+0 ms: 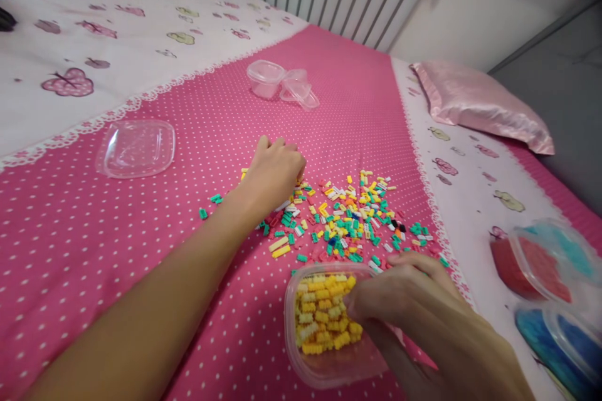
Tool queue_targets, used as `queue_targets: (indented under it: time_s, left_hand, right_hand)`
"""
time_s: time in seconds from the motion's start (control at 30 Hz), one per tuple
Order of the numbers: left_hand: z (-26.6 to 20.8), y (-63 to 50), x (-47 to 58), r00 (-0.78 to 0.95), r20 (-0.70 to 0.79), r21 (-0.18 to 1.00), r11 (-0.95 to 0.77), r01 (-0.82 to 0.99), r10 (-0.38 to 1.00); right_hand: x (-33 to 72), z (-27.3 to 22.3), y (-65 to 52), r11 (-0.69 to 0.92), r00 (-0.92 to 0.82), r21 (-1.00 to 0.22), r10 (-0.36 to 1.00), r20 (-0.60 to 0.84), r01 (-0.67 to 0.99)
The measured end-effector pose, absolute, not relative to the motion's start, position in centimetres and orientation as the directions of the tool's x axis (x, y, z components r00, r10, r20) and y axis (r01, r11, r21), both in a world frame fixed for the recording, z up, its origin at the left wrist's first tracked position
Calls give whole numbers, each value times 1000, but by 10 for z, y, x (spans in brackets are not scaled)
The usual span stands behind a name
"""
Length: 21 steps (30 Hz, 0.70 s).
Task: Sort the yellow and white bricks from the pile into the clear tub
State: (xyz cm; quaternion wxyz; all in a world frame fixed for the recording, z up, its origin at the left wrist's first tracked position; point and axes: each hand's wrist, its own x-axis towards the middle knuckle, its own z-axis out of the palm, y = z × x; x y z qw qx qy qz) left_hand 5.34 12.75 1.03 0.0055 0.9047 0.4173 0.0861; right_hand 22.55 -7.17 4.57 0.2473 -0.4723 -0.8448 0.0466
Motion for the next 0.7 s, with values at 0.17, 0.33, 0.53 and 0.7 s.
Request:
queue_targets:
  time_s: [0.17, 0.33, 0.53, 0.7]
  left_hand:
    - [18, 128, 49, 631, 175, 151, -654, 741, 756]
    - [36, 118, 53, 703, 235, 681, -630, 374, 671]
    - [44, 93, 71, 930, 147, 939, -343, -24, 338]
    - [42, 87, 75, 950, 47, 990, -141, -3, 308]
  right_hand:
    - [227, 44, -70, 482, -350, -327, 853, 387, 813]
    - [231, 39, -64, 304, -92, -435, 892, 443, 848]
    - [226, 30, -63, 202, 92, -586, 897, 432, 785]
    - [222, 29, -66, 160, 156, -591, 881, 448, 791]
